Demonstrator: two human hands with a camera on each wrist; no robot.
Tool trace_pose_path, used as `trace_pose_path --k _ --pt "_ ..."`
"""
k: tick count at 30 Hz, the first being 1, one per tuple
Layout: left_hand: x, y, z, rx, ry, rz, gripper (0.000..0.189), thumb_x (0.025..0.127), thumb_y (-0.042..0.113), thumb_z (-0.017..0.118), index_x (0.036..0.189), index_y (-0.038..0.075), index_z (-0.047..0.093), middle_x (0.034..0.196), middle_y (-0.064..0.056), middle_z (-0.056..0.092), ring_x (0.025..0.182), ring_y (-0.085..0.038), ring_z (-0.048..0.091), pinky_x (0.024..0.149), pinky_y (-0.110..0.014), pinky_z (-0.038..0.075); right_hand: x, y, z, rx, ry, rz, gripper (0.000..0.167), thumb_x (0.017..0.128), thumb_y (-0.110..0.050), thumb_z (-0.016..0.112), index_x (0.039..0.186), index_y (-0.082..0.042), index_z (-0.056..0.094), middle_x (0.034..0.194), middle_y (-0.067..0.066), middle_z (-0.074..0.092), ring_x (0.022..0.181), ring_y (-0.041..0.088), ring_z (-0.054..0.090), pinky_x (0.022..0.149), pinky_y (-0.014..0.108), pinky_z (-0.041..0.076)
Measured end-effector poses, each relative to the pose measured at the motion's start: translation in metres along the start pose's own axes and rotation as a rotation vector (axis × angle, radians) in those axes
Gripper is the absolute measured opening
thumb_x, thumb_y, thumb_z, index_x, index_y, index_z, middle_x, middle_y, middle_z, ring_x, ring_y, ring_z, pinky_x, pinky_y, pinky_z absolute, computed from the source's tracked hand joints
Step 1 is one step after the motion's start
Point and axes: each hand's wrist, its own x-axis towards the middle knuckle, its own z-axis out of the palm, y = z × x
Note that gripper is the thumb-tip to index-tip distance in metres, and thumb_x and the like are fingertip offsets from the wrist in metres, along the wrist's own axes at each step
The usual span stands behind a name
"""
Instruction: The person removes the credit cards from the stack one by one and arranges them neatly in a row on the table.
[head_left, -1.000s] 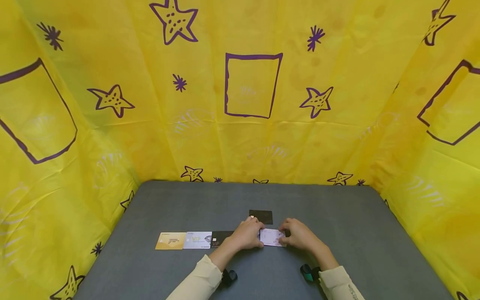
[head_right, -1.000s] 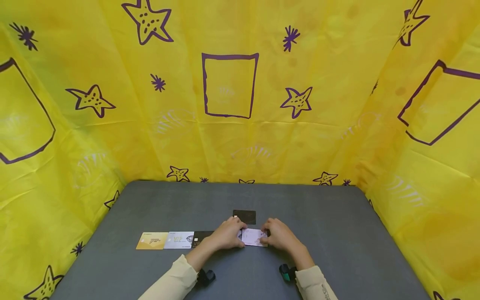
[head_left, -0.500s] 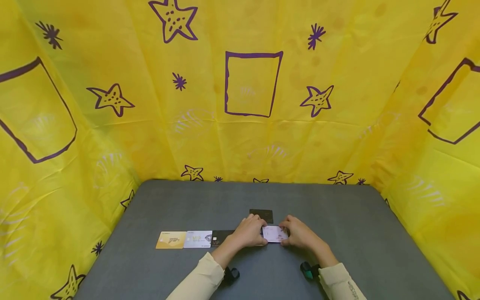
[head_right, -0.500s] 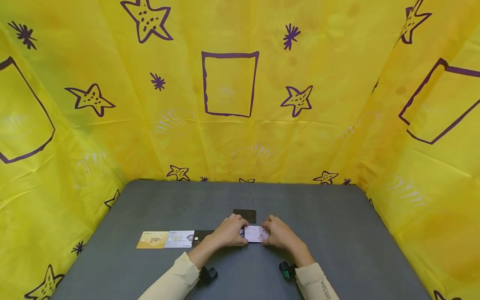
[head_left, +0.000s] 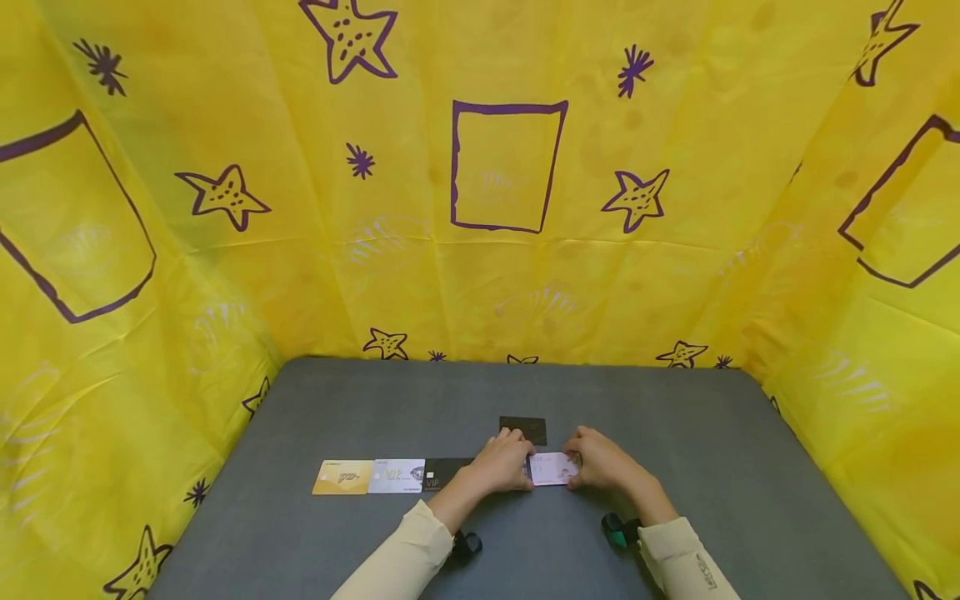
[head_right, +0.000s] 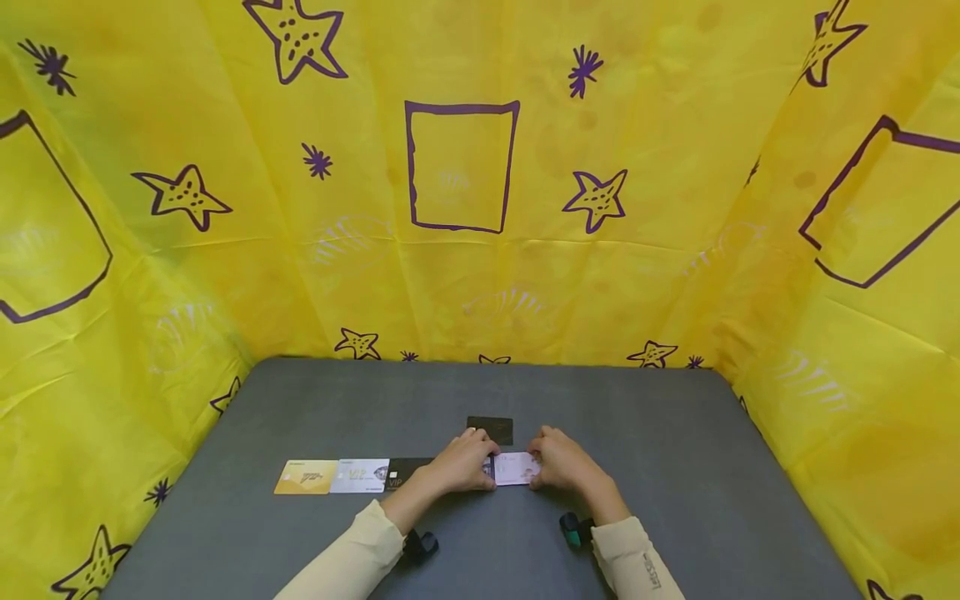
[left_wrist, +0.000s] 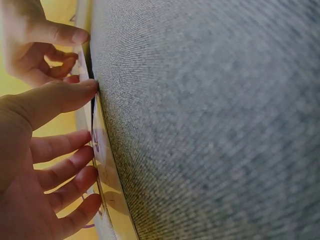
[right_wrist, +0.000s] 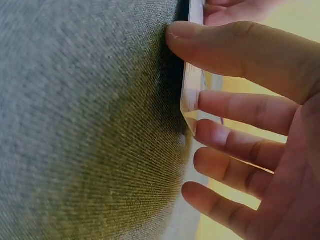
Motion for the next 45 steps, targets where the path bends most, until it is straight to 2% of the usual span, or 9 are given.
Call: trace_pose_path --k 5,12,19,33,45 --pt "-0.002 0.0 0.0 -0.014 -0.013 0.004 0.044 0.07 0.035 0.085 0.108 0.016 0.071 0.104 0.0 0.061 0.099 -0.016 0.052 0.08 -0.03 0.043 -0.001 -0.001 0.004 -0.007 0.0 -0.023 0.041 0.062 -0.018 0.089 0.096 -0.003 0.072 0.084 0.0 0.052 0.075 0.01 0.044 0.065 0.024 0.038" --pt "-0.004 -0.003 -0.001 -0.013 -0.032 0.039 0.049 0.07 0.034 0.086 0.113 0.017 0.071 0.103 0.001 0.059 0.1 -0.017 0.053 0.08 -0.03 0.043 -0.002 -0.001 0.006 0.025 -0.011 0.009 0.041 0.063 -0.017 0.088 0.098 -0.002 0.072 0.084 0.001 0.051 0.074 0.011 0.043 0.064 0.024 0.036" --pt "-0.005 -0.003 -0.001 -0.029 -0.028 0.047 0.046 0.073 0.034 0.084 0.113 0.017 0.071 0.103 0.001 0.06 0.099 -0.017 0.053 0.08 -0.03 0.043 -0.002 -0.001 0.008 0.034 -0.02 0.025 0.039 0.066 -0.017 0.087 0.101 -0.005 0.074 0.084 -0.001 0.052 0.074 0.01 0.043 0.065 0.024 0.035" --pt "-0.005 -0.001 0.001 -0.015 -0.007 0.034 0.04 0.073 0.034 0.084 0.107 0.017 0.073 0.1 0.003 0.06 0.103 -0.021 0.056 0.08 -0.032 0.045 -0.003 -0.004 0.012 0.067 0.021 0.049 0.035 0.066 -0.011 0.086 0.099 -0.006 0.077 0.081 -0.003 0.052 0.07 0.008 0.042 0.061 0.022 0.034" --pt "-0.004 -0.001 0.0 -0.022 -0.004 0.013 0.037 0.072 0.033 0.085 0.104 0.017 0.072 0.099 0.003 0.059 0.104 -0.021 0.056 0.079 -0.032 0.044 0.0 -0.006 0.013 0.069 0.032 0.081 0.034 0.064 -0.008 0.087 0.097 -0.008 0.077 0.084 -0.003 0.054 0.074 0.01 0.047 0.065 0.025 0.039"
